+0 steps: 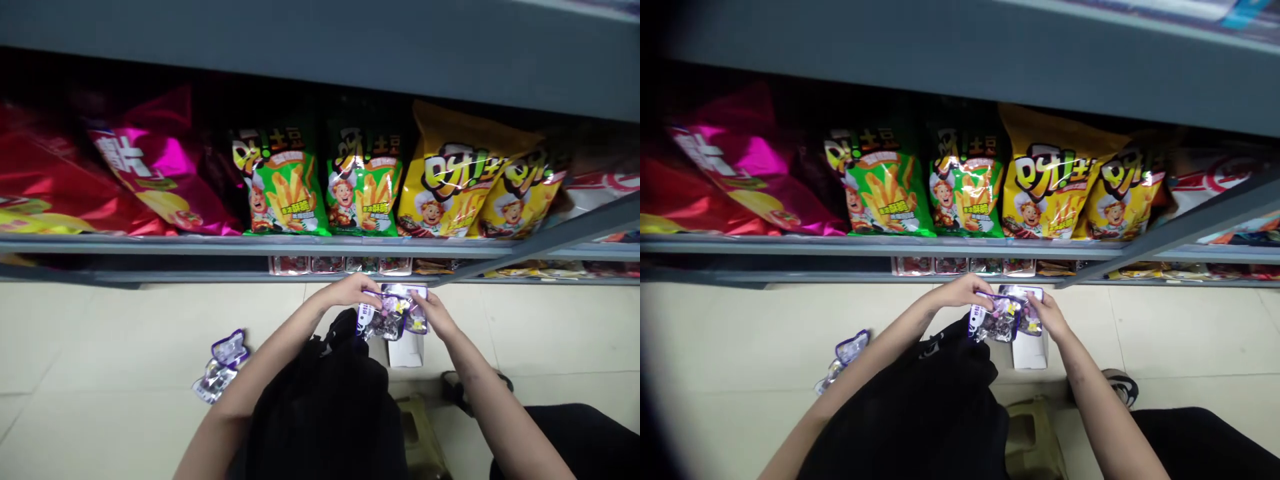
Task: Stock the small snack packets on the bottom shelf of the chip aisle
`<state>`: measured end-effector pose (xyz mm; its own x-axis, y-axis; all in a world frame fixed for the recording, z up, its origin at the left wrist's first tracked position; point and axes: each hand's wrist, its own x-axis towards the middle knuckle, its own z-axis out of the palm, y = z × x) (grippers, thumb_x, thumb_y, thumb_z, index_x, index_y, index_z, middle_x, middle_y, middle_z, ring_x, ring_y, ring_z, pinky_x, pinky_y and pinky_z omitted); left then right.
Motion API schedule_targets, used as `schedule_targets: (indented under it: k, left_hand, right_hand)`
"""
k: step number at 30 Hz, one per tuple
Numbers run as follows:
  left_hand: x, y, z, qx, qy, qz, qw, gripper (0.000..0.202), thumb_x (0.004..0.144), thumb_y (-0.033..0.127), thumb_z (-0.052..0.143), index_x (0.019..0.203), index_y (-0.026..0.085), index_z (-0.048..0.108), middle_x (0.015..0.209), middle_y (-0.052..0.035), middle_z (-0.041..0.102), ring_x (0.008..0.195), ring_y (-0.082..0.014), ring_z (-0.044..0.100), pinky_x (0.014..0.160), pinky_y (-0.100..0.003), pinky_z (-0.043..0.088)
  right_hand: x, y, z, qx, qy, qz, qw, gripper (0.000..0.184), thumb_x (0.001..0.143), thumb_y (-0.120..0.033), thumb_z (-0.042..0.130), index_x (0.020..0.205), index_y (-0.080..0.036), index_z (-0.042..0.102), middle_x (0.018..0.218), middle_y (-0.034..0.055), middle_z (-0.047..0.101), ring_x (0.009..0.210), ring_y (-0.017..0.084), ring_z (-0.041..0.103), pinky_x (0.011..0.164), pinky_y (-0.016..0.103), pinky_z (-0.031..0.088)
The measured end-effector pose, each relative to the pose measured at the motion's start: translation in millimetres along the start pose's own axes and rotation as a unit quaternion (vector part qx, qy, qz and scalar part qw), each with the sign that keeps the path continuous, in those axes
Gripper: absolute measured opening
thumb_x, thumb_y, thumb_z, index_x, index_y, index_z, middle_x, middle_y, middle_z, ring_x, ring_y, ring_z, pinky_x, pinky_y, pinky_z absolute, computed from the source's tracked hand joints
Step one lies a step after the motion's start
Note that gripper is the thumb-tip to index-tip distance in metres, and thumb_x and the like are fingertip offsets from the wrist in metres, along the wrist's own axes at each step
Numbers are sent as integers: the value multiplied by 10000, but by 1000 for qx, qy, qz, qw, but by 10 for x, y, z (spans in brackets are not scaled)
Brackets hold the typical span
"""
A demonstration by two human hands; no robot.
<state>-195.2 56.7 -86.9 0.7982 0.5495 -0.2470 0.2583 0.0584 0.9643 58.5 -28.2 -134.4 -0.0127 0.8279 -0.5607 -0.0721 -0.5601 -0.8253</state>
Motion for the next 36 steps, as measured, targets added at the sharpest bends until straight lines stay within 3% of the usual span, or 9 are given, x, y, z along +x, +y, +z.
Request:
schedule_targets:
  k: [5,11,16,21,25,29,33,35,36]
  left_hand:
    - [647,156,336,219,-93,49,970,243,612,363,865,755,191,770,612,20,657,554,-109,504,538,-228,284]
    - [829,-20,772,232,-94,58,967,431,657,437,829,994,202,700,760,9,666,682,-142,572,599,-217,350]
    - [717,-230,681,169,-60,-48,983,530,756,593,676,1039,145,671,896,-46,695,770,-173,595,654,-228,406]
    - [729,-266,721,162,-121,-33,979,370,753,502,710,742,132,703,609,21,606,574,-106,487,544,-201,310]
    - [774,-213,789,233,-96,-13,968,304,676,451,798,671,158,716,529,28,586,523,-95,456,535,-219,271]
    - [605,-416,536,56,-115,-50,990,351,768,482,720,919,170,773,878,-42,758,778,-160,644,722,-219,431]
    - [-189,-1042,271,-84,113,-116,983,477,859,556,588,1107,173,727,1199,-99,700,1121,-236,620,975,-300,439]
    - [-819,-1445,374,-138,323,-171,921,501,885,525,532,1174,140,672,1243,-135,665,1123,-256,622,962,-346,469]
    - [-1162,-1633,503,-140,442,-234,855,479,894,492,493,1153,127,660,1228,-140,663,1088,-257,637,929,-353,490]
  right_hand:
    - [-147,132,11,-11,-140,40,989,630,807,-739,542,878,-132,697,836,61,723,856,221,675,886,370,506]
    - [-364,454,-46,29,-198,54,978,616,526,-349,922,1057,-153,677,985,44,723,934,216,659,912,365,494]
    - [-384,485,-265,107,-79,48,990,586,496,-304,924,1013,-148,695,899,30,741,802,184,668,856,362,514]
    - [-336,340,-509,25,-127,56,990,530,592,-432,868,1012,-137,731,894,44,743,775,171,656,785,316,511]
    - [-222,338,-538,-118,-178,30,976,447,647,-502,805,857,-112,751,752,33,711,670,163,613,656,279,489]
    - [-71,524,-474,-366,-166,-15,916,274,757,-398,682,693,-137,731,701,29,696,647,167,607,628,263,471]
    - [26,736,-471,-494,-130,-35,859,129,669,-123,631,714,-152,749,801,89,734,811,244,661,785,320,472]
    - [70,866,-494,-537,-126,-43,833,261,662,-65,566,801,-154,769,933,135,744,923,280,669,846,349,469]
    - [100,944,-507,-556,-128,-47,820,303,673,-57,538,837,-157,773,955,143,744,944,286,673,848,351,474]
